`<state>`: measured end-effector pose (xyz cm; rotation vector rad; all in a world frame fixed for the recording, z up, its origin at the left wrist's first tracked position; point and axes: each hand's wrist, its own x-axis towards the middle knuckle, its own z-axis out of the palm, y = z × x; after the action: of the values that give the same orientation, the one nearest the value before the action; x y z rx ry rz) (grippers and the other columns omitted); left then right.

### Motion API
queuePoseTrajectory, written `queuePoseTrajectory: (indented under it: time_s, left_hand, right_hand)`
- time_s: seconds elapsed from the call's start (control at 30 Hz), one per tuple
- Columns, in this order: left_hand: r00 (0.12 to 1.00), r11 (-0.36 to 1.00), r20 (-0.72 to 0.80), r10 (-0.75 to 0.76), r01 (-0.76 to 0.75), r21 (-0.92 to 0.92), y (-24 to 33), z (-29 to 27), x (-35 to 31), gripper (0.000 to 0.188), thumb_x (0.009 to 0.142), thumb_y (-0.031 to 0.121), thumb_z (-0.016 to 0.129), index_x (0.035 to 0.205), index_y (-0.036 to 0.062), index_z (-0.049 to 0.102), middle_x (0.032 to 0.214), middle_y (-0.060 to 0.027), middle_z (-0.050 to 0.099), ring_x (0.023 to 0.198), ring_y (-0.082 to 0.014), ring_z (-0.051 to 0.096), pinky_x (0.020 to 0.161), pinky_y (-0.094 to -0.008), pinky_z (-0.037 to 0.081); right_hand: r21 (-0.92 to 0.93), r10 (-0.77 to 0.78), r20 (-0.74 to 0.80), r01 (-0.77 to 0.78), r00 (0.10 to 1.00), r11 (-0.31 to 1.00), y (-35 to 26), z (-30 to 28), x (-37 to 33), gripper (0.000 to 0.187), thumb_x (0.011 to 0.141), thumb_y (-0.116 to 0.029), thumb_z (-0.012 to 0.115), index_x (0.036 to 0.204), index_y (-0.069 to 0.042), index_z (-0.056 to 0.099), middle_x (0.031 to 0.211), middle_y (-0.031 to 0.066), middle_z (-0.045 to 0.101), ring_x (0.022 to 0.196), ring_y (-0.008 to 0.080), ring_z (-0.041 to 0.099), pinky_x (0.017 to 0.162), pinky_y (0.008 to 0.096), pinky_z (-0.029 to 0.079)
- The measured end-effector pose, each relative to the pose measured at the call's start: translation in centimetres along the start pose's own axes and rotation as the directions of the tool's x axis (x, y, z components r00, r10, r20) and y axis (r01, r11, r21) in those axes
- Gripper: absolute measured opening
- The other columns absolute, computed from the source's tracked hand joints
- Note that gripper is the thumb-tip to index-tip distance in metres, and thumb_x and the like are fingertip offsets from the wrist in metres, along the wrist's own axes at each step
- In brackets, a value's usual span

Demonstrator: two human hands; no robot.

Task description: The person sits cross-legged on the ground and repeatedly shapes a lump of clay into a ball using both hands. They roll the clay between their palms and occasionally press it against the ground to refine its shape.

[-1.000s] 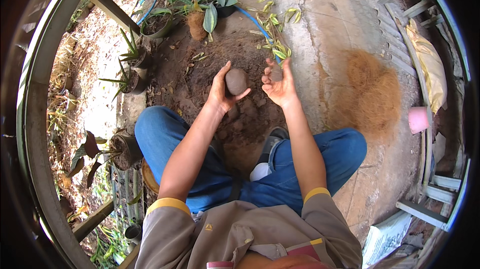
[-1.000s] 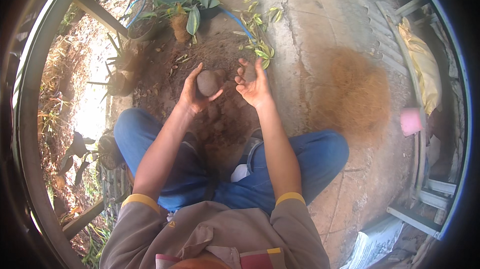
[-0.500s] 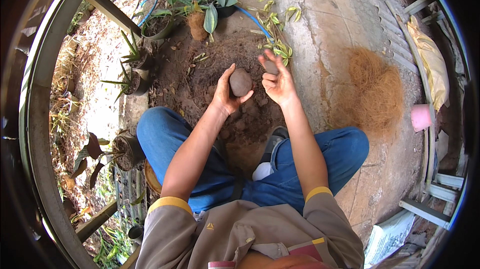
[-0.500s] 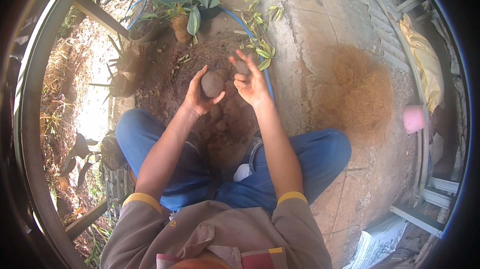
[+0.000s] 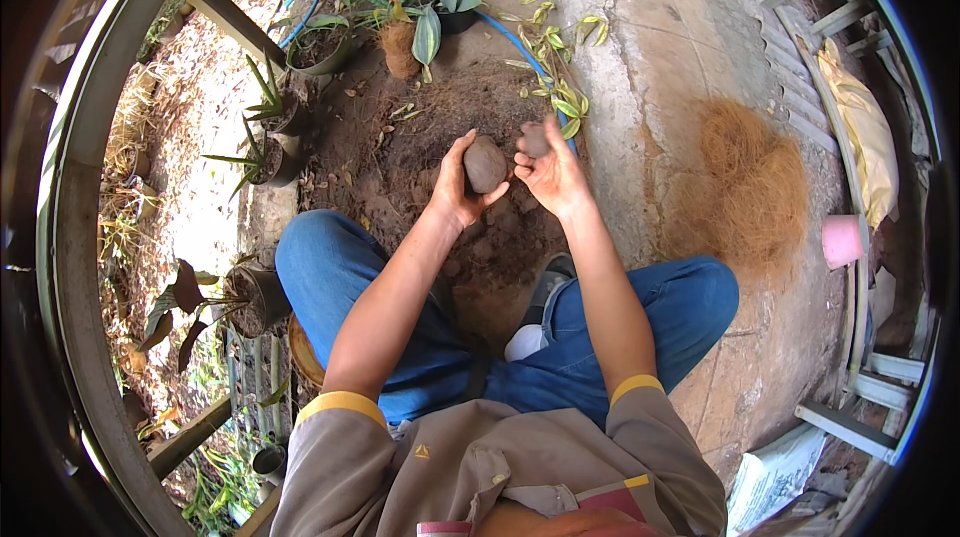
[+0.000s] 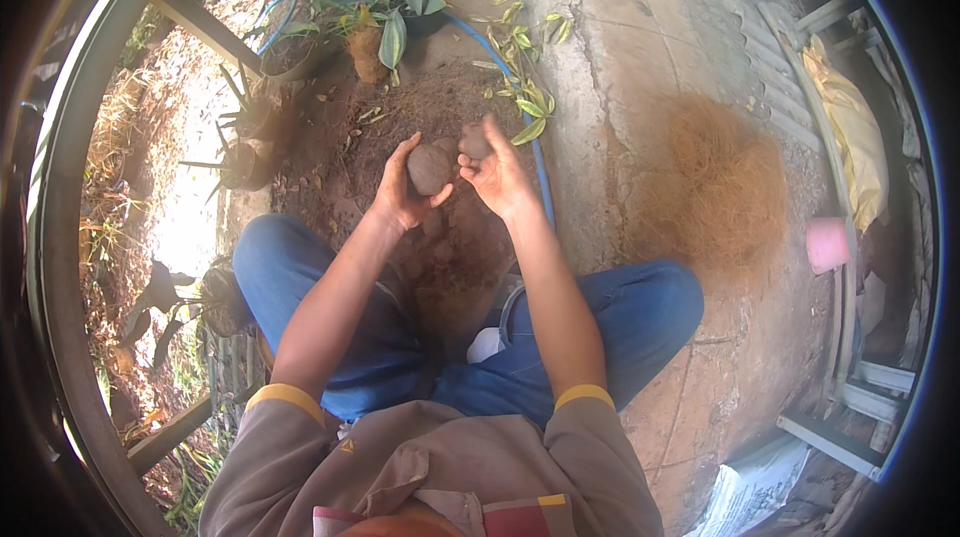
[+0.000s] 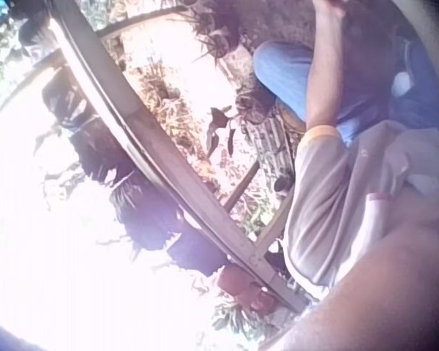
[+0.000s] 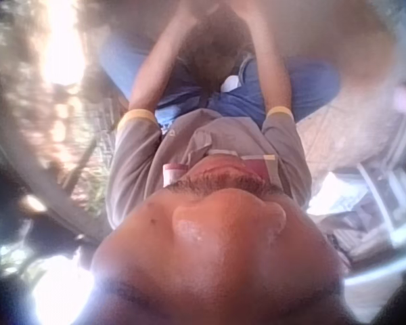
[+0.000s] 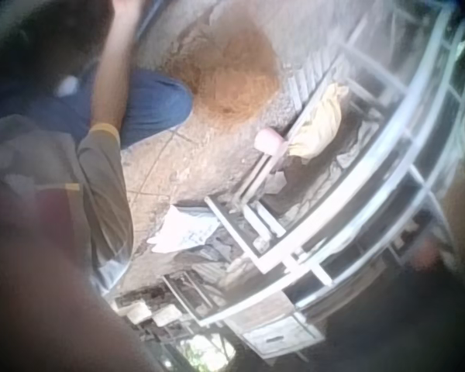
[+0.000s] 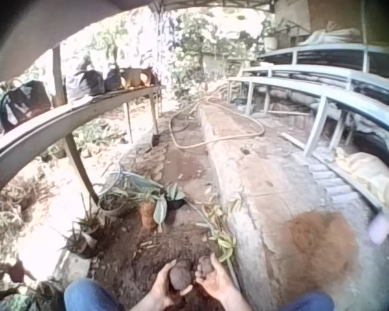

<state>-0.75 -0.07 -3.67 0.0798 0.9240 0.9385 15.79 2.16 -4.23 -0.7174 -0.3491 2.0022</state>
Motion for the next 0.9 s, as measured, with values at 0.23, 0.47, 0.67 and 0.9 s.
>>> queuePoseTrajectory:
  time_s: [0.23,0.47,0.67,0.9]
  left_hand:
    - [0.999,0.999,-0.040,0.010,-0.008,0.051,0.0,0.5,-0.2,0.045,0.080,0.053,0.056,0.110,0.0207,0.050,0.103,-0.0031,0.055,0.093,-0.0185,0.056,0.069,-0.0376,0.051]
    - [1.000,0.998,0.001,-0.009,0.009,0.064,-0.2,0.0,0.2,0.043,0.082,0.051,0.054,0.112,0.0200,0.052,0.104,-0.0022,0.058,0.093,-0.0170,0.058,0.067,-0.0347,0.050]
    - [0.999,0.996,-0.041,0.009,-0.006,0.087,-0.4,0.4,-0.3,0.040,0.083,0.049,0.052,0.110,0.0193,0.054,0.101,-0.0020,0.060,0.088,-0.0179,0.060,0.065,-0.0336,0.050]
    - [0.999,0.997,-0.035,-0.003,0.005,0.071,-0.9,0.2,0.4,0.045,0.079,0.048,0.060,0.112,0.0202,0.050,0.102,-0.0054,0.058,0.083,-0.0210,0.061,0.062,-0.0377,0.052]
  right_hand:
    - [0.168,0.097,0.179,-0.128,0.979,0.977,0.1,-0.5,0.6,0.035,0.089,-0.042,0.058,0.092,-0.008,0.052,0.079,0.0041,0.054,0.066,0.0119,0.050,0.054,0.0229,0.038]
    - [0.027,-0.012,-0.003,0.012,1.000,1.000,0.2,0.6,0.1,0.025,0.089,-0.030,0.062,0.093,-0.007,0.052,0.083,0.0049,0.055,0.069,0.0122,0.052,0.055,0.0235,0.040]
    - [-0.174,-0.011,-0.084,-0.003,0.996,0.985,-0.1,0.3,-0.2,0.020,0.085,-0.017,0.066,0.100,-0.004,0.061,0.093,0.0053,0.059,0.074,0.0141,0.056,0.059,0.0227,0.043]
    - [-0.110,-0.078,-0.144,0.062,0.986,0.992,-0.8,-1.9,0.4,0.023,0.086,-0.011,0.062,0.107,-0.003,0.059,0.096,0.0052,0.061,0.077,0.0147,0.058,0.062,0.0243,0.048]
